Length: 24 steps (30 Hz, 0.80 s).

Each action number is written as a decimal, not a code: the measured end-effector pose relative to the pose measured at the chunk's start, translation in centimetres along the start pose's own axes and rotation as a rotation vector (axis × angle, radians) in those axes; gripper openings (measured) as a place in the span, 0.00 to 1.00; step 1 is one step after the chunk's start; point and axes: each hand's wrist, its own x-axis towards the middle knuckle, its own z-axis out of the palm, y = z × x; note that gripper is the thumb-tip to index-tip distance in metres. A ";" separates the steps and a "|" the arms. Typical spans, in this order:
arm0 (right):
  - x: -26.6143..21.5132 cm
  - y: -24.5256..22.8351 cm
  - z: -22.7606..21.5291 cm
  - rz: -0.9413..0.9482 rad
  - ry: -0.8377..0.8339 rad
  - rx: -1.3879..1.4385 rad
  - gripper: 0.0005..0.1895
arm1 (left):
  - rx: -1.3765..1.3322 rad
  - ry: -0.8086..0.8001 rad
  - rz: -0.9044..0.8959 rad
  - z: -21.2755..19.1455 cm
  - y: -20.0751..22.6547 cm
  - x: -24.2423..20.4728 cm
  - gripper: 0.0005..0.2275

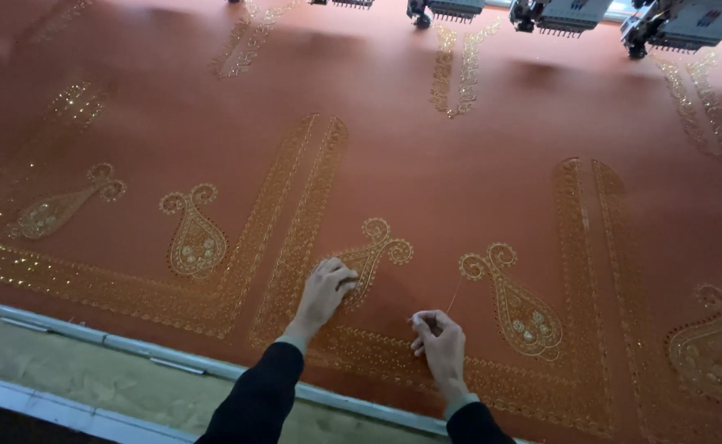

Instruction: Inspecting fabric on an industrial embroidery machine and manually adjusting the machine heads.

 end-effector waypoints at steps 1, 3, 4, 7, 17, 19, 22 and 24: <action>0.4 0.2 -0.2 -0.005 -0.010 0.026 0.05 | 0.059 0.048 0.068 0.8 -0.2 0.3 0.02; 0.8 0.9 -0.4 -0.011 -0.017 0.049 0.05 | 0.114 0.096 0.139 1.5 -0.1 0.6 0.05; 0.9 1.3 -0.2 -0.037 -0.012 0.040 0.04 | 0.258 0.108 0.188 1.4 0.3 0.5 0.03; 0.9 1.7 -0.2 -0.064 -0.010 0.021 0.03 | 0.491 0.063 0.221 1.3 1.0 0.2 0.02; 0.8 1.6 -0.2 -0.062 0.002 -0.005 0.03 | 0.186 -0.195 -0.126 -2.1 -0.6 1.5 0.05; 0.6 1.9 -0.1 -0.081 0.012 -0.031 0.04 | 0.068 -0.104 -0.146 -1.6 -0.7 0.9 0.05; 0.2 1.4 0.1 -0.078 0.021 -0.046 0.04 | -0.506 -0.027 -0.439 -4.2 4.4 1.2 0.07; 0.6 1.4 0.2 -0.061 0.015 -0.033 0.04 | -0.962 -0.035 -0.707 -3.8 4.1 1.8 0.11</action>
